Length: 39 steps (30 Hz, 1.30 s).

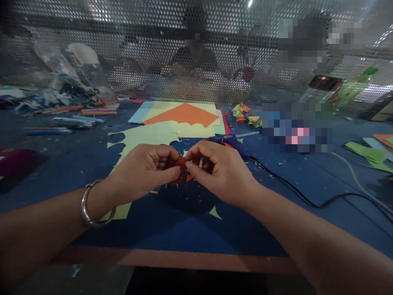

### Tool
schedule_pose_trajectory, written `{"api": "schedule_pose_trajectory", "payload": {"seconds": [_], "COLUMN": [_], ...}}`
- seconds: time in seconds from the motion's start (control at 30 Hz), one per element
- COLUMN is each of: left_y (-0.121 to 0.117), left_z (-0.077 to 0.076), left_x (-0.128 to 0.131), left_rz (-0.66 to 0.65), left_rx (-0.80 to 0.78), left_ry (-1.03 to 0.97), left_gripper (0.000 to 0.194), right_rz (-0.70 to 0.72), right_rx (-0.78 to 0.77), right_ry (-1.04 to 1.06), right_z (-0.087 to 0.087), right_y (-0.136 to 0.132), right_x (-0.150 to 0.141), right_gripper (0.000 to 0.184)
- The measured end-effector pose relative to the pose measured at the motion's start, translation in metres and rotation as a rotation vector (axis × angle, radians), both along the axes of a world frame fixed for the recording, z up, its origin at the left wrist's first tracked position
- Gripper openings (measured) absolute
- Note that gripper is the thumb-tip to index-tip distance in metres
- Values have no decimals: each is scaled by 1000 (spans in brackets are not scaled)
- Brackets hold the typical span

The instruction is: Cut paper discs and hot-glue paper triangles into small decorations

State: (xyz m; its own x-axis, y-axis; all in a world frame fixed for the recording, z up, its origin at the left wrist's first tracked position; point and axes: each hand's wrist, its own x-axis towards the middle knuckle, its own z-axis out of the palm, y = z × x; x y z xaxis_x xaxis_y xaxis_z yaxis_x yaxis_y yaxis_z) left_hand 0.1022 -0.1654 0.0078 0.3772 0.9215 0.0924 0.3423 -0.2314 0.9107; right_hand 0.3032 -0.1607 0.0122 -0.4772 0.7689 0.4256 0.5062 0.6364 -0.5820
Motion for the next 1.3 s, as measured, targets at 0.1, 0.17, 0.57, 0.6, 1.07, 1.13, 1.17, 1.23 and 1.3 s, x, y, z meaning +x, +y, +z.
{"api": "schedule_pose_trajectory", "payload": {"seconds": [0.1,0.17,0.57,0.6,1.07,1.13,1.17,1.23,1.3], "left_y": [-1,0,4,4,3,3,3,3,2], "left_z": [1,1,1,0,6,5,5,4,4], "left_x": [0,0,0,-1,0,-1,-1,-2,-2], "left_rz": [-7,-14,-113,-120,-103,-105,-108,-110,-114], "left_rx": [-46,-70,-200,-205,-353,-348,-344,-332,-320], "left_ry": [-25,-28,-138,-142,-199,-198,-193,-186,-187], "left_gripper": [8,9,13,13,27,27,27,27,28], "right_rz": [0,2,4,3,51,54,55,59,61], "right_rx": [-10,-6,-34,-40,-129,-130,-128,-123,-127], "right_ry": [2,-4,-11,-14,16,22,24,25,29], "right_z": [-1,-1,0,0,0,1,1,1,0], "right_y": [0,0,1,1,1,1,1,0,1], "right_x": [0,0,2,2,4,4,4,4,4], "right_gripper": [6,5,8,8,13,14,15,15,14]}}
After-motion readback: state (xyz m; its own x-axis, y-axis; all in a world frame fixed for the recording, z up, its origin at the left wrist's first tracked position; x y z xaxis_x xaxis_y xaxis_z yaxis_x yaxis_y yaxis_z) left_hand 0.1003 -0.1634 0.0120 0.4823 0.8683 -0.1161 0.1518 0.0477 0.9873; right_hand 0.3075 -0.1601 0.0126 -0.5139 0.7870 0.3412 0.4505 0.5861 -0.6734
